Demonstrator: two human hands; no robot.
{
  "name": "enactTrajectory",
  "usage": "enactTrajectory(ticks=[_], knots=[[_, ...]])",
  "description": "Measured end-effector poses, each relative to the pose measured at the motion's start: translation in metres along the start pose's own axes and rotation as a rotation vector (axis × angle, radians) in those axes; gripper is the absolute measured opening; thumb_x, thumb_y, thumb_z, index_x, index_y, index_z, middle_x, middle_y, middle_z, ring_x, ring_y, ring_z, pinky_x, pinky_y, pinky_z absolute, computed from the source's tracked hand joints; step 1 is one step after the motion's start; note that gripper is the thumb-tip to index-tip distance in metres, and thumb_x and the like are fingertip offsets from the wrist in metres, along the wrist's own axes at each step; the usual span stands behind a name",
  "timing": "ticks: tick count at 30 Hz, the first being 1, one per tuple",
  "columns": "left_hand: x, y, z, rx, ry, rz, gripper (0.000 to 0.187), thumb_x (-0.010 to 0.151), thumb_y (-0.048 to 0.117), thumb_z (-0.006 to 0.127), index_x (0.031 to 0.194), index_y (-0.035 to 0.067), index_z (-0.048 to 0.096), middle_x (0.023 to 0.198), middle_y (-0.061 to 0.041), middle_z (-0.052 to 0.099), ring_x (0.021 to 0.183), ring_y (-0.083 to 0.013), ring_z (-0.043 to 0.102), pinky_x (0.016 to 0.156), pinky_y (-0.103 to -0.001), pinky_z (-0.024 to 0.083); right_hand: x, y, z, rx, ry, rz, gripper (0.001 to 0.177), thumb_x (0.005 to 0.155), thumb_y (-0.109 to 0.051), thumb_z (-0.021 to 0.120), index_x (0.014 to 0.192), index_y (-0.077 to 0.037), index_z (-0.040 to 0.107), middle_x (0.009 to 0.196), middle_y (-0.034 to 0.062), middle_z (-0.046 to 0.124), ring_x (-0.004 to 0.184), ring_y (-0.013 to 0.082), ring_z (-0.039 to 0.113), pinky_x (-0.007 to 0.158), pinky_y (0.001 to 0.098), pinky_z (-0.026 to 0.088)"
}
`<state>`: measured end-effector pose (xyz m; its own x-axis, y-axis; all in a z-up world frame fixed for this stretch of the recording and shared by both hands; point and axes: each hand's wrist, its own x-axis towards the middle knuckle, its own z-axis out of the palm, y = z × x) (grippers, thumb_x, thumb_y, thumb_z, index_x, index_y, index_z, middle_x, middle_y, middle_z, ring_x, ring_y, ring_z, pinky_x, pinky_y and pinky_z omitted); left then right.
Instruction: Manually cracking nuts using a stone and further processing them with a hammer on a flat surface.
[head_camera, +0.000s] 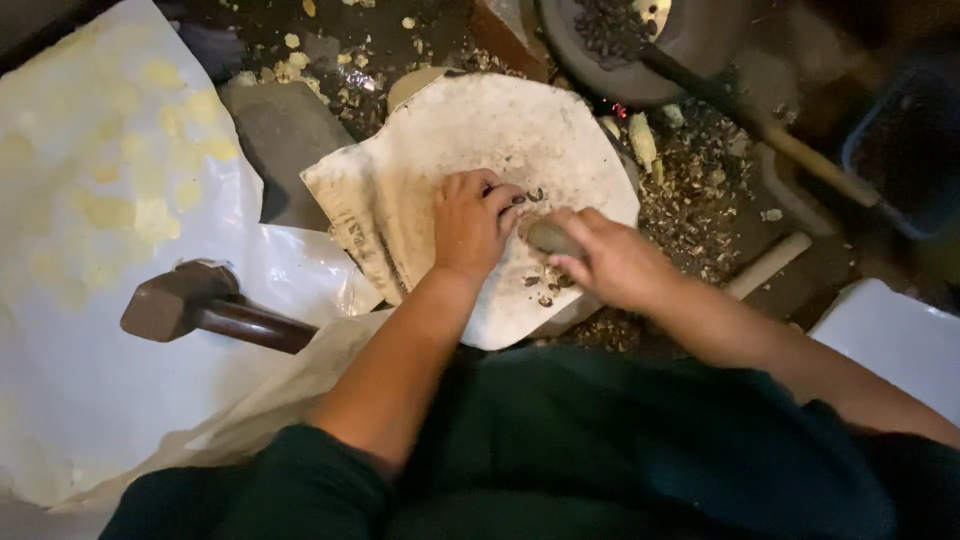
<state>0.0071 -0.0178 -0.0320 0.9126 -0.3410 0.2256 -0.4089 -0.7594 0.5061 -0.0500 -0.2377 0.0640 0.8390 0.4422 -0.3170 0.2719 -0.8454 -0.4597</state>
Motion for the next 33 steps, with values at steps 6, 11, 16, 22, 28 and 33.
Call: enactTrajectory(ticks=[6,11,16,22,28,33], knots=[[-0.018,-0.010,-0.023,0.068,-0.075,0.048,0.041,0.092,0.028,0.073,0.131,0.018,0.065,0.127,-0.012,0.059,0.126,-0.0395,0.055,0.102,-0.053,0.044,0.003,-0.008,-0.008,-0.085,-0.042,-0.137,0.048,0.101,-0.034,0.060,0.147,-0.022,0.048,0.120,0.0267,0.064,0.096,0.0443,0.072,0.081,0.0532,0.061],[-0.017,-0.008,-0.031,0.008,-0.052,0.064,0.036,0.093,0.014,0.065,0.128,0.021,0.066,0.121,-0.009,0.063,0.121,-0.0338,0.058,0.098,-0.047,0.046,0.012,-0.015,-0.029,0.155,-0.091,0.083,0.051,0.100,-0.028,0.061,0.148,-0.018,0.046,0.106,0.0304,0.067,0.095,0.0551,0.070,0.082,0.0641,0.056],[-0.018,-0.012,-0.022,0.043,0.004,0.099,0.032,0.096,0.015,0.063,0.127,0.021,0.066,0.117,-0.009,0.065,0.117,-0.0327,0.060,0.095,-0.045,0.047,0.019,-0.004,-0.010,0.233,-0.174,0.289,0.051,0.097,-0.037,0.059,0.145,-0.030,0.042,0.097,0.0295,0.071,0.102,0.0534,0.069,0.092,0.0625,0.053],[-0.018,-0.012,-0.022,0.077,0.043,0.116,0.032,0.095,0.017,0.063,0.127,0.020,0.065,0.114,-0.008,0.066,0.113,-0.0316,0.062,0.092,-0.044,0.049,0.023,-0.016,-0.007,0.134,-0.120,0.325,0.052,0.096,-0.041,0.060,0.143,-0.024,0.045,0.105,0.0304,0.071,0.104,0.0521,0.069,0.091,0.0618,0.054],[-0.016,-0.012,-0.022,0.020,0.144,0.130,0.033,0.091,0.015,0.067,0.124,0.012,0.063,0.114,-0.012,0.063,0.115,-0.0362,0.060,0.092,-0.047,0.049,0.066,-0.008,-0.016,0.116,0.100,0.246,0.056,0.098,-0.038,0.062,0.148,-0.023,0.041,0.116,0.0310,0.067,0.105,0.0554,0.066,0.089,0.0644,0.054],[-0.015,-0.015,-0.022,-0.007,0.130,0.120,0.035,0.090,0.018,0.071,0.123,0.008,0.063,0.115,-0.015,0.061,0.116,-0.0385,0.059,0.093,-0.048,0.049,0.073,-0.026,-0.020,-0.111,0.069,0.020,0.050,0.098,-0.033,0.064,0.145,-0.027,0.049,0.119,0.0248,0.062,0.104,0.0525,0.068,0.087,0.0591,0.058]])
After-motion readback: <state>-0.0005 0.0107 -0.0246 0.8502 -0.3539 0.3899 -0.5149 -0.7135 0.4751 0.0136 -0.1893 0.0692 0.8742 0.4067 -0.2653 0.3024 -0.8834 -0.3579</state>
